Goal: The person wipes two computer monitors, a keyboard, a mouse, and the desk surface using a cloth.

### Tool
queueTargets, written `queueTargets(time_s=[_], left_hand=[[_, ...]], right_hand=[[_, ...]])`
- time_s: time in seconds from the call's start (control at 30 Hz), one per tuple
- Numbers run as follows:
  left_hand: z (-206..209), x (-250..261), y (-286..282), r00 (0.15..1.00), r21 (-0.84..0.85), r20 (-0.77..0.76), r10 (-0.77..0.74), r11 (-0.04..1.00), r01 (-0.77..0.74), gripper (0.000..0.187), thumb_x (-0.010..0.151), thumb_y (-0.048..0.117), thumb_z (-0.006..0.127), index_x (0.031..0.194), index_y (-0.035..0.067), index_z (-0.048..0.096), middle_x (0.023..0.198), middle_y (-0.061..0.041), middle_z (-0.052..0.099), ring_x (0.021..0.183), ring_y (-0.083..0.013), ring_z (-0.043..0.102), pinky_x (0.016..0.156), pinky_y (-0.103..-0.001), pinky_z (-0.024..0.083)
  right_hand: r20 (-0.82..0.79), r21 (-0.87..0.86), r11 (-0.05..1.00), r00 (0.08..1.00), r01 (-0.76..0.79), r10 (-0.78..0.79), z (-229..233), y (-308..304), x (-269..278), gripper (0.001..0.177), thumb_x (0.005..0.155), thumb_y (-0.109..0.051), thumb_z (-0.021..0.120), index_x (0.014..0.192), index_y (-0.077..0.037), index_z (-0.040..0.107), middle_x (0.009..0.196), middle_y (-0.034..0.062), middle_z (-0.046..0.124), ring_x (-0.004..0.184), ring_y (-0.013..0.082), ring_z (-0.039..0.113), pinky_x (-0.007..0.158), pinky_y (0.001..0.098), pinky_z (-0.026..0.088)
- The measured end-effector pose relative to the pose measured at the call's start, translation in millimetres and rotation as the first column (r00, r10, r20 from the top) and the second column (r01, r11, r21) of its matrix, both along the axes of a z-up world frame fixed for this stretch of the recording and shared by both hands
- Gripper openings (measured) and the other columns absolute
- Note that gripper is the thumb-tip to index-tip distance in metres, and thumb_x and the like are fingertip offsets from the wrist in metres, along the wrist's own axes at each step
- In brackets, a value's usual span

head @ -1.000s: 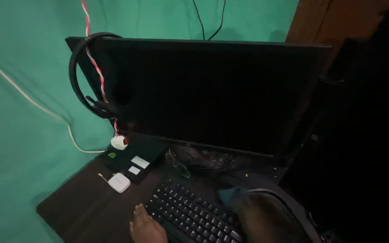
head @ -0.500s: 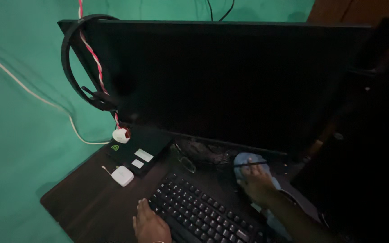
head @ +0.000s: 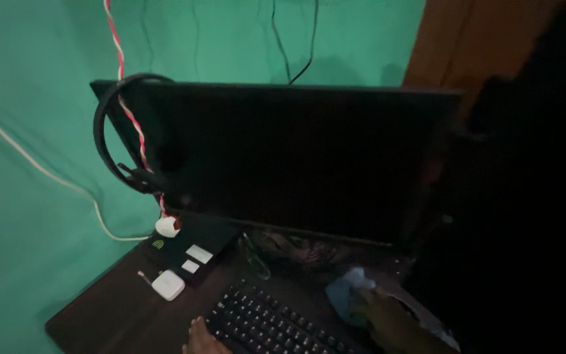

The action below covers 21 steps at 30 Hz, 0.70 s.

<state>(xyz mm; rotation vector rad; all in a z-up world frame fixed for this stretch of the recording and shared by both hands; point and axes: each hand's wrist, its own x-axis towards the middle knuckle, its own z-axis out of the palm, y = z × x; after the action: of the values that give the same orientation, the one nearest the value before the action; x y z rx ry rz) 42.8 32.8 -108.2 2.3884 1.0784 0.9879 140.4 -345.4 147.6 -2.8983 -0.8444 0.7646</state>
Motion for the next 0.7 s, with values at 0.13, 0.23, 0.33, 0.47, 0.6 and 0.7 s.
queueTargets(time_s=[0.13,0.23,0.33,0.47,0.6,0.7], left_hand=[[14.8,3.7,-17.9,0.995,-0.003,0.095,0.005,1.0,-0.005,0.053,0.096,0.032,0.044,0.138,0.002,0.056,0.144,-0.022,0.056,0.136,-0.0367,0.053,0.118,-0.059,0.036],[49.3,3.0,-4.6,0.959,0.049,0.276,0.056,0.996,-0.073,0.055,0.102,0.042,0.041,0.133,0.001,0.059,0.141,-0.025,0.056,0.134,-0.0397,0.053,0.115,-0.059,0.04],[100.0,11.5,-12.8,0.835,0.159,0.547,0.061,0.972,-0.175,0.062,0.108,0.052,0.037,0.128,-0.001,0.061,0.138,-0.028,0.056,0.132,-0.0426,0.053,0.113,-0.058,0.045],[183.2,-7.3,-102.4,0.894,0.259,0.328,-0.306,0.939,0.226,0.054,0.105,0.045,0.038,0.138,0.006,0.055,0.155,-0.022,0.04,0.139,-0.0414,0.05,0.109,-0.055,0.045],[287.2,11.2,-171.8,0.707,-0.754,0.026,-0.706,0.451,0.477,0.054,0.095,0.043,0.058,0.143,0.02,0.049,0.13,-0.008,0.069,0.115,-0.0229,0.07,0.104,-0.04,0.054],[328.8,-3.8,-192.1,0.322,-0.568,0.383,-0.866,0.054,0.821,0.042,0.097,0.031,0.064,0.135,0.012,0.063,0.125,-0.008,0.07,0.119,-0.015,0.066,0.105,-0.036,0.048]], right_hand=[[0.106,0.014,0.996,0.991,-0.083,0.081,7.9,-11.3,-22.5,0.046,0.089,-0.006,0.057,0.131,-0.025,0.065,0.151,0.0077,0.047,0.141,0.0301,0.046,0.117,0.0434,0.037],[0.169,0.068,0.997,0.985,-0.042,0.03,30.3,-23.1,-33.0,0.047,0.091,-0.012,0.057,0.136,-0.025,0.058,0.148,0.0075,0.05,0.138,0.0303,0.05,0.115,0.0406,0.041],[0.142,0.269,0.956,0.977,0.117,-0.159,70.7,-23.7,-48.3,0.043,0.094,-0.014,0.054,0.137,-0.022,0.056,0.146,0.0055,0.051,0.138,0.0251,0.05,0.115,0.0409,0.04],[-0.035,0.386,0.79,0.863,0.477,-0.504,129.5,8.9,-84.5,0.045,0.091,-0.025,0.065,0.134,-0.019,0.053,0.135,0.0026,0.053,0.124,0.0174,0.059,0.107,0.0369,0.052],[-0.125,0.563,0.661,0.842,0.496,-0.525,182.3,17.5,-104.9,0.036,0.099,-0.035,0.063,0.127,-0.015,0.053,0.127,0.0068,0.056,0.114,0.018,0.064,0.098,0.0367,0.058],[-0.107,0.656,0.628,0.876,0.418,-0.471,223.3,8.5,-111.6,0.031,0.1,-0.04,0.063,0.113,-0.012,0.062,0.11,0.012,0.066,0.1,0.0218,0.068,0.086,0.0384,0.061]])
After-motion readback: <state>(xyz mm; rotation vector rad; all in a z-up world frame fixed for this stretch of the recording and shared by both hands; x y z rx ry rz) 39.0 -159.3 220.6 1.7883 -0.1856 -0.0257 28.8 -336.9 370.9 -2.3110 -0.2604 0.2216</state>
